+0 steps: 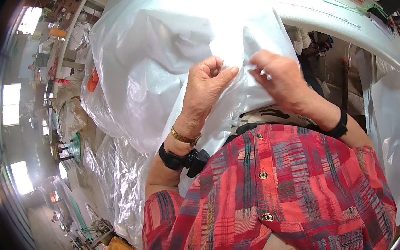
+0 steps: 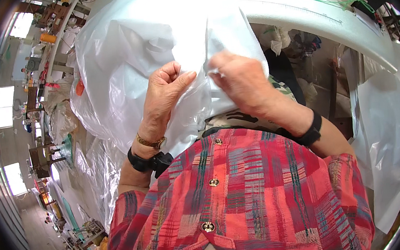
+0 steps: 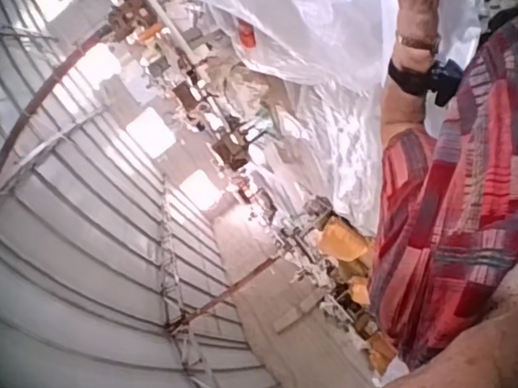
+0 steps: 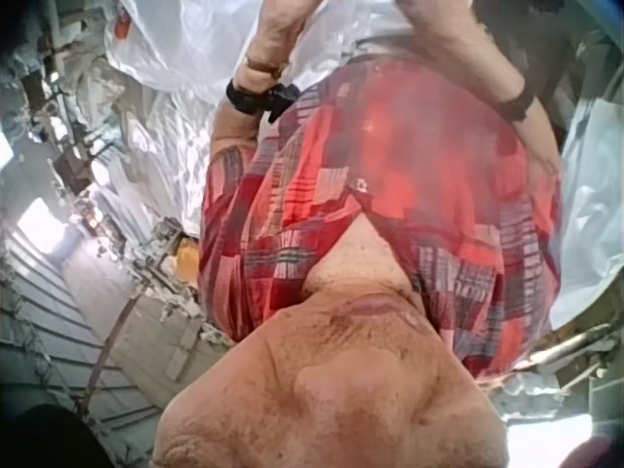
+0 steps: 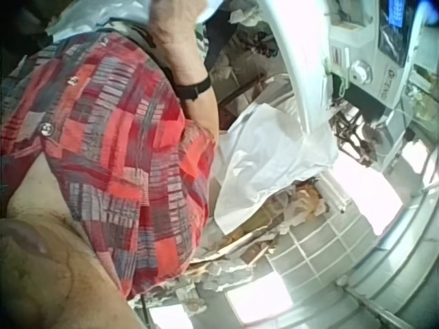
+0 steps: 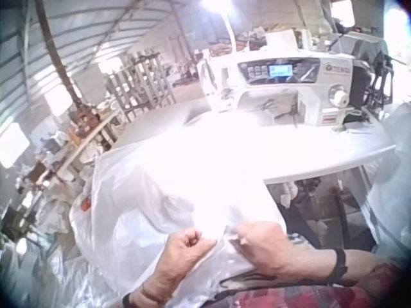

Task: Sewing and aligning large white plastic or fabric sheets using an industrial sewing machine.

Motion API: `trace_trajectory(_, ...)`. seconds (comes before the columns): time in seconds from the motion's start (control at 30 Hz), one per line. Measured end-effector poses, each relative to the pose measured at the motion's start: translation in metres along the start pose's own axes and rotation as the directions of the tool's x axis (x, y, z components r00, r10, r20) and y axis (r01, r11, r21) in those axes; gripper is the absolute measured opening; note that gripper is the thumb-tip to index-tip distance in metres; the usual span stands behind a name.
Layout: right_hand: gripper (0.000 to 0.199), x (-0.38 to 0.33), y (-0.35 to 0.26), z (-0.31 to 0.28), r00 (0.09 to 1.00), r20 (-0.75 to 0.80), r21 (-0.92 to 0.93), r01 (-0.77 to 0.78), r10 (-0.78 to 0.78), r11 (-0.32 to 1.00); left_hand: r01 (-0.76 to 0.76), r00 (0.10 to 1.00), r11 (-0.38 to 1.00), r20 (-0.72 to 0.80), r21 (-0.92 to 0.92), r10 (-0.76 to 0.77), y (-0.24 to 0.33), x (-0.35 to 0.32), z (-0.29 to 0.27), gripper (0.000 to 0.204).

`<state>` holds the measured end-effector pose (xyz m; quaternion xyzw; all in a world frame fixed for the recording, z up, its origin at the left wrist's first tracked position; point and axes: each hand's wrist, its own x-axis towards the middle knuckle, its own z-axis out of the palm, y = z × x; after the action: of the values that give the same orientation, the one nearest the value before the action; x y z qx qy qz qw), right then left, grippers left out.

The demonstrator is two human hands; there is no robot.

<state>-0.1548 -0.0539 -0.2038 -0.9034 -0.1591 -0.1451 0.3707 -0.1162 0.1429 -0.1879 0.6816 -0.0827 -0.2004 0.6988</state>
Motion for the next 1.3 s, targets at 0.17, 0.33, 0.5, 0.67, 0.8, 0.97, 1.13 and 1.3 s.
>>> trace_trajectory(0.17, 0.029, -0.027, 0.036, -0.025, 0.901, -0.372, -0.185, -0.309, 0.225, 0.933, -0.215, 0.972, 0.884, 0.003, 0.415, 0.235, 0.009, -0.004, 0.006, 0.016)
trace_trajectory(0.33, 0.022, -0.05, 0.037, -0.016, 0.81, 0.148, 0.528, -0.549, 0.567, 0.647, -0.404, 0.886, 0.601, 0.133, 0.69, 0.444, 0.022, -0.006, 0.026, 0.021)
trace_trajectory(0.5, 0.019, -0.032, -0.017, -0.022, 0.944, 0.11, 0.533, -0.321, 0.312, 0.783, -0.488, 0.852, 0.506, 0.263, 0.711, 0.452, 0.029, -0.003, 0.033, 0.014)
trace_trajectory(0.67, 0.012, -0.023, -0.031, -0.018, 0.979, 0.186, 0.163, 0.047, -0.078, 0.985, -0.463, 0.885, 0.649, 0.274, 0.604, 0.377, 0.017, 0.0, 0.026, 0.01)
trace_trajectory(0.8, 0.012, -0.026, -0.036, -0.014, 0.97, 0.176, 0.134, 0.146, -0.168, 0.98, -0.301, 0.945, 0.873, 0.243, 0.384, 0.219, 0.013, -0.002, 0.024, 0.012)
trace_trajectory(0.97, 0.015, -0.019, -0.035, -0.015, 0.906, 0.244, 0.09, 0.334, -0.346, 0.938, -0.211, 0.966, 0.923, 0.213, 0.323, 0.146, 0.008, -0.004, 0.01, 0.023)
trace_trajectory(1.13, 0.017, 0.004, 0.003, -0.019, 0.974, 0.219, 0.49, -0.164, 0.061, 0.856, -0.204, 0.979, 0.854, 0.095, 0.479, 0.18, 0.014, -0.013, -0.002, 0.022)
trace_trajectory(1.3, 0.02, 0.058, 0.048, 0.078, 0.915, -0.041, 0.605, -0.297, 0.401, 0.738, -0.31, 0.94, 0.719, 0.088, 0.623, 0.329, 0.07, -0.024, 0.0, 0.014)
